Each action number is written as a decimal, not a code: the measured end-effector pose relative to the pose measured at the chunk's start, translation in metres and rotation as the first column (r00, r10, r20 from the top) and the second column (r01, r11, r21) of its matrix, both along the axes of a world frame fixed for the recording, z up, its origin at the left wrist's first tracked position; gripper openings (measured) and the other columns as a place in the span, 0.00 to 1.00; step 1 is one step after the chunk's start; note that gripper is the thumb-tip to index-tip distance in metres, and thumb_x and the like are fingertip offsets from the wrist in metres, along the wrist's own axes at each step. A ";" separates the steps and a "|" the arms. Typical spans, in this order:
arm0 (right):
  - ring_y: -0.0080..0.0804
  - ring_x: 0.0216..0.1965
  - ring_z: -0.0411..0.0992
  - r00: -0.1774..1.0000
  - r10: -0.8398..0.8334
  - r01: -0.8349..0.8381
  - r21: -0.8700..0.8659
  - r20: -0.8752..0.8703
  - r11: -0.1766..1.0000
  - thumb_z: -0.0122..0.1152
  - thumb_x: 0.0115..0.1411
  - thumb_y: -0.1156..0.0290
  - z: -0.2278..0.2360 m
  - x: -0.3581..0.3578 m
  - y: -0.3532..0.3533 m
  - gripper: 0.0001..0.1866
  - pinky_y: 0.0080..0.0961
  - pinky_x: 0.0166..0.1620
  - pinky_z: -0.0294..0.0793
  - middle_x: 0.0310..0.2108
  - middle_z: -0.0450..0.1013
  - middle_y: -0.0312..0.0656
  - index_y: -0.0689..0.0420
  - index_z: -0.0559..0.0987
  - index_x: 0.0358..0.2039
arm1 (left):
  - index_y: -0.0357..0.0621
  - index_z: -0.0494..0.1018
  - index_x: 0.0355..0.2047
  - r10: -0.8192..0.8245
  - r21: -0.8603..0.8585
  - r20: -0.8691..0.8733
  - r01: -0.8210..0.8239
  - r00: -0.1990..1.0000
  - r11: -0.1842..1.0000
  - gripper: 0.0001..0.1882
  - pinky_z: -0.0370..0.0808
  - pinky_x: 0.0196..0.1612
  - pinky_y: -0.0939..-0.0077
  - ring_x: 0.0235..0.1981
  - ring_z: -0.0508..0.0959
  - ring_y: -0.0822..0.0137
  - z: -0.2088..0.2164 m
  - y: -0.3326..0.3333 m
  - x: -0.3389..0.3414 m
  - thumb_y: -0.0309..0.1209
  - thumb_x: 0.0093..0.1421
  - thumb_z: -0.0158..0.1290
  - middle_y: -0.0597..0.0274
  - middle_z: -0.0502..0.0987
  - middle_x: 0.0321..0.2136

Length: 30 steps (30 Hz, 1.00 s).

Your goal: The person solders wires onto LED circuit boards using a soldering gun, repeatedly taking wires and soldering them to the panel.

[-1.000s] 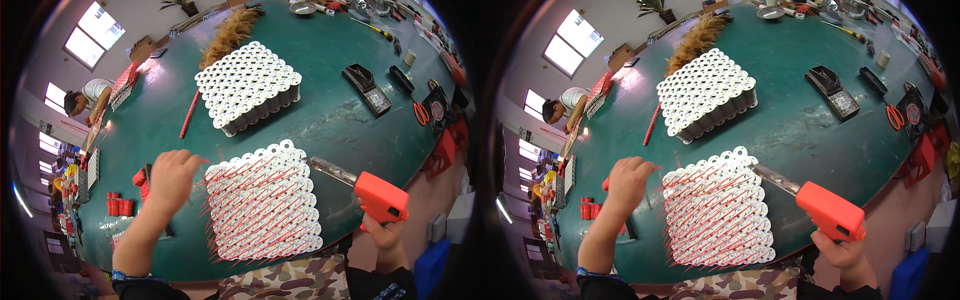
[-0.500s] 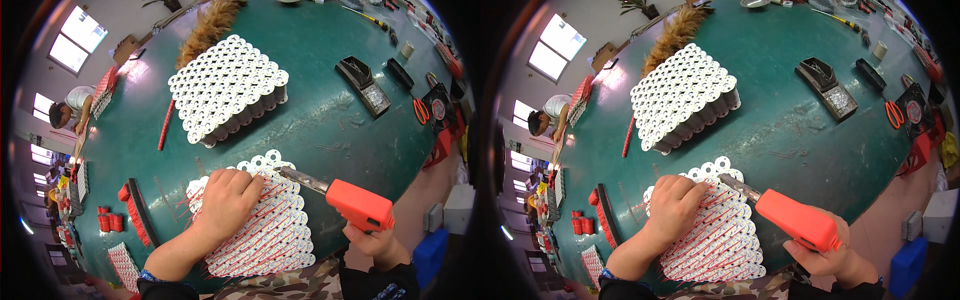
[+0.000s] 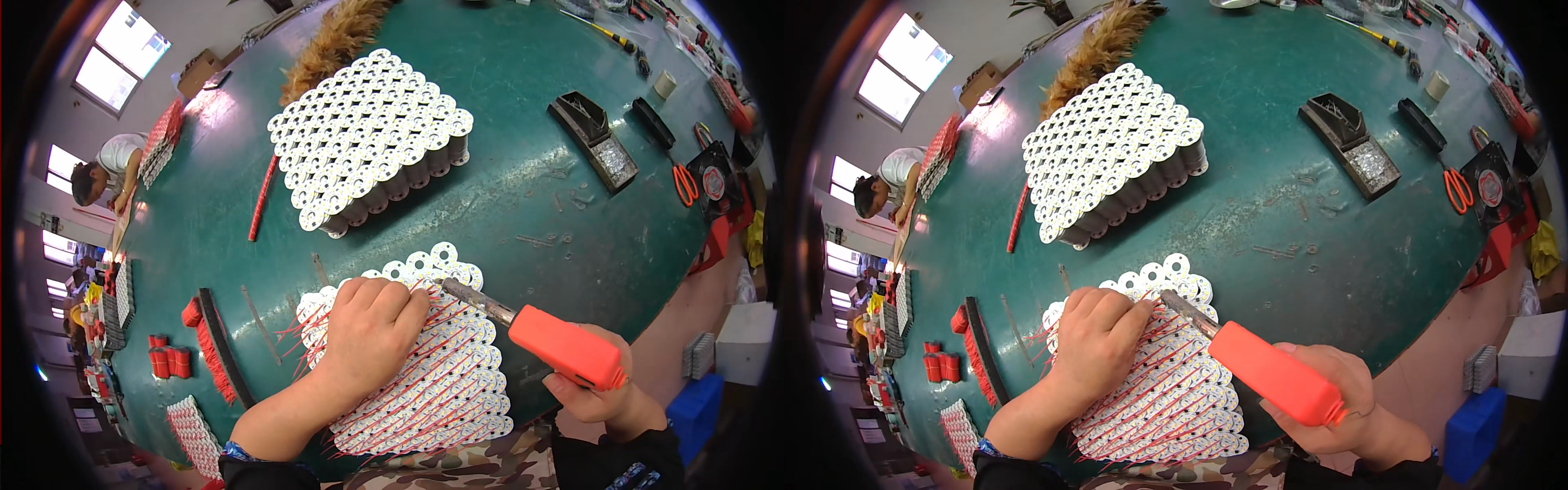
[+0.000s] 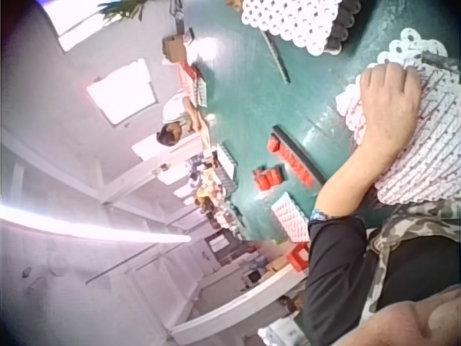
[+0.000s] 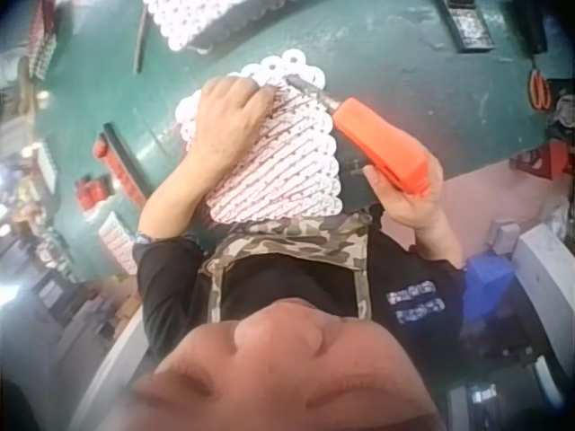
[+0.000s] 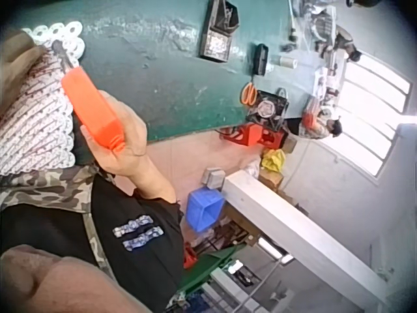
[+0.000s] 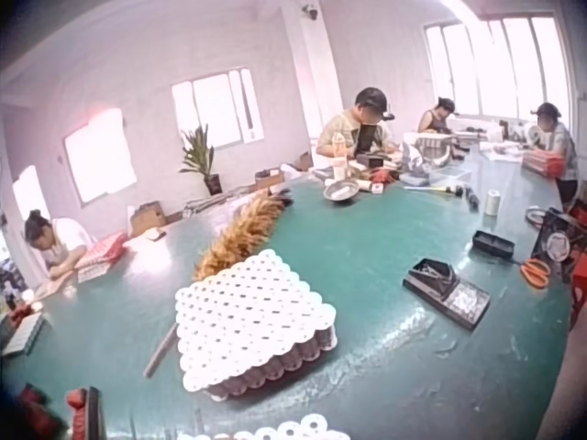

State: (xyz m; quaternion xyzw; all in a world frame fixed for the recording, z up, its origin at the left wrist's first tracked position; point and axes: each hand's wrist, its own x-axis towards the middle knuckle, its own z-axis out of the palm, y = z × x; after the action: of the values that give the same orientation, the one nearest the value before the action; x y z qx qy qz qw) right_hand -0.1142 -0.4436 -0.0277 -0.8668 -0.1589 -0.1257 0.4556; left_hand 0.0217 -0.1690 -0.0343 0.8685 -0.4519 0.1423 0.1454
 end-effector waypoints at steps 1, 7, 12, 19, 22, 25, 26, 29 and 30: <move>0.44 0.33 0.82 1.000 -0.001 0.001 -0.002 0.000 1.000 0.77 0.47 0.77 -0.001 0.000 0.000 0.31 0.32 0.36 0.80 0.40 0.80 0.50 0.66 0.75 0.52 | 0.43 0.80 0.36 0.000 0.000 0.001 0.000 1.000 1.000 0.10 0.70 0.37 0.62 0.31 0.76 0.60 0.000 0.000 0.000 0.27 0.52 0.59 0.64 0.74 0.26; 0.44 0.31 0.81 1.000 -0.006 0.006 0.023 0.013 1.000 0.77 0.45 0.78 -0.002 0.001 0.002 0.31 0.32 0.34 0.79 0.39 0.80 0.50 0.65 0.75 0.52 | 0.42 0.80 0.37 -0.007 -0.001 0.004 0.007 1.000 1.000 0.10 0.70 0.37 0.62 0.31 0.76 0.60 0.000 0.000 0.000 0.27 0.53 0.59 0.64 0.74 0.26; 0.43 0.29 0.80 1.000 0.010 -0.010 0.023 0.013 1.000 0.76 0.44 0.79 -0.002 0.001 0.002 0.32 0.31 0.32 0.78 0.37 0.80 0.49 0.65 0.76 0.52 | 0.42 0.80 0.37 -0.008 0.003 -0.002 0.008 1.000 1.000 0.10 0.70 0.37 0.62 0.31 0.76 0.60 0.000 -0.001 0.000 0.27 0.53 0.59 0.64 0.74 0.26; 0.43 0.29 0.80 0.999 0.022 -0.022 0.001 0.047 1.000 0.73 0.44 0.80 0.000 0.004 0.003 0.31 0.31 0.31 0.77 0.35 0.80 0.49 0.66 0.75 0.52 | 0.42 0.80 0.36 -0.008 -0.010 0.010 0.008 1.000 1.000 0.10 0.70 0.37 0.62 0.31 0.76 0.60 -0.001 -0.001 0.000 0.27 0.52 0.59 0.63 0.73 0.26; 0.44 0.30 0.80 0.999 0.024 -0.027 0.070 0.039 0.997 0.72 0.44 0.81 -0.004 0.002 0.002 0.31 0.32 0.32 0.78 0.36 0.80 0.49 0.65 0.75 0.52 | 0.42 0.79 0.36 -0.009 -0.009 0.005 0.009 1.000 1.000 0.10 0.70 0.37 0.62 0.31 0.76 0.60 -0.001 -0.002 0.000 0.27 0.52 0.59 0.63 0.73 0.26; 0.45 0.31 0.80 0.999 0.031 -0.033 0.084 0.023 0.996 0.72 0.44 0.80 -0.003 0.001 0.002 0.31 0.32 0.33 0.79 0.36 0.80 0.50 0.65 0.75 0.52 | 0.42 0.79 0.36 -0.006 0.000 0.008 0.006 1.000 1.000 0.10 0.70 0.37 0.62 0.31 0.76 0.60 -0.001 -0.002 0.000 0.27 0.51 0.59 0.64 0.73 0.26; 0.45 0.31 0.81 0.999 0.034 -0.035 0.085 0.011 0.996 0.72 0.44 0.80 -0.003 0.001 0.001 0.30 0.32 0.34 0.80 0.37 0.80 0.50 0.65 0.76 0.52 | 0.42 0.79 0.36 -0.005 -0.001 0.007 0.005 1.000 1.000 0.10 0.70 0.37 0.62 0.31 0.76 0.60 -0.001 -0.002 0.000 0.27 0.51 0.59 0.64 0.73 0.26; 0.45 0.32 0.81 0.999 0.042 -0.042 0.059 -0.008 0.997 0.74 0.45 0.79 -0.005 -0.002 -0.003 0.30 0.33 0.35 0.80 0.37 0.80 0.50 0.65 0.75 0.51 | 0.42 0.79 0.36 -0.001 -0.009 0.016 0.001 1.000 1.000 0.10 0.70 0.36 0.62 0.31 0.76 0.60 -0.002 0.001 -0.001 0.27 0.52 0.59 0.64 0.73 0.26; 0.45 0.32 0.81 0.999 0.038 -0.037 0.031 -0.017 0.999 0.75 0.46 0.78 -0.005 -0.004 -0.005 0.30 0.34 0.35 0.81 0.38 0.80 0.50 0.65 0.75 0.51 | 0.42 0.79 0.37 -0.007 -0.014 0.020 0.008 1.000 1.000 0.11 0.70 0.36 0.62 0.31 0.76 0.61 -0.003 0.000 -0.001 0.27 0.52 0.59 0.64 0.73 0.26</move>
State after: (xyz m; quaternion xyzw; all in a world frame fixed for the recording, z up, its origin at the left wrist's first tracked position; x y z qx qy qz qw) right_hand -0.1183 -0.4487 -0.0328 -0.8577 -0.1691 -0.1118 0.4725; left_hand 0.0211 -0.1687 -0.0368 0.8643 -0.4557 0.1537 0.1474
